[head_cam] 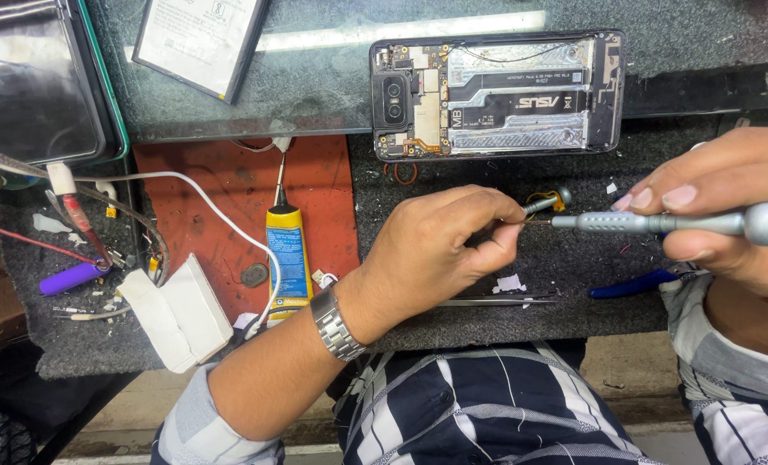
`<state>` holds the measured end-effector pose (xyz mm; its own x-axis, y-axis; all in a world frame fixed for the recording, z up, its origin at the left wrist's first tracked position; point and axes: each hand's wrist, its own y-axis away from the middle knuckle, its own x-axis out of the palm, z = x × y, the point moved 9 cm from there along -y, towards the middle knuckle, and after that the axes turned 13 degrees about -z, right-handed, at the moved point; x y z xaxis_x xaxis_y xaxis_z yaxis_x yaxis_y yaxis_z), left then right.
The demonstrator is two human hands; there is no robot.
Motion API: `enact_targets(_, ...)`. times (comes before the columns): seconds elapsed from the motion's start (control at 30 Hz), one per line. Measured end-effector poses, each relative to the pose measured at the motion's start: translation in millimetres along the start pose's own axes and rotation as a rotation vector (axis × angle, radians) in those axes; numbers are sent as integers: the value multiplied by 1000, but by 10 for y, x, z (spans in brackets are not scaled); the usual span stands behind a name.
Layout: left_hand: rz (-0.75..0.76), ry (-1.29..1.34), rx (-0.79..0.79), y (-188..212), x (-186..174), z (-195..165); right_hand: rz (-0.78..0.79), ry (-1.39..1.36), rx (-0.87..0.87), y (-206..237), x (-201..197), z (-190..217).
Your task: The person uses a screwdriver to remove screws from the internal frame of a disassembled smartphone. They carefully unscrew multiple fasteners around the camera module and motherboard area, then place the phone on the workbench.
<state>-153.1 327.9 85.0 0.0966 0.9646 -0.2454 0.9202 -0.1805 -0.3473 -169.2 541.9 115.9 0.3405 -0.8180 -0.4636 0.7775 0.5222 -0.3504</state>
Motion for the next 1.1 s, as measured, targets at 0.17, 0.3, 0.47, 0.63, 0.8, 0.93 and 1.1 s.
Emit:
enact_targets(0.17,-2,8,-21,2,3,23,8,2,-62,-1,24,22)
enact_targets(0.3,-11,-2,-13,6,-1,7,-2,-6,-63,29,2,-13)
enact_targets(0.47,-16,22,-46,4,-14,32,-38,-30,-60,78,-37,-55)
enact_targets(0.63,-24,22,-42,3,-12,35,-91,-82,-52,86,-43,-60)
enact_targets(0.8,-24,6,-36,5,-9,30,-42,-72,-74,40,-6,-6)
enact_targets(0.93,-18,13,-33,-2,-8,27,-15,-49,-74,13,22,23)
enact_targets(1.1,-12,-18,-36,-8,-4,32,1,-35,-88,3,34,37)
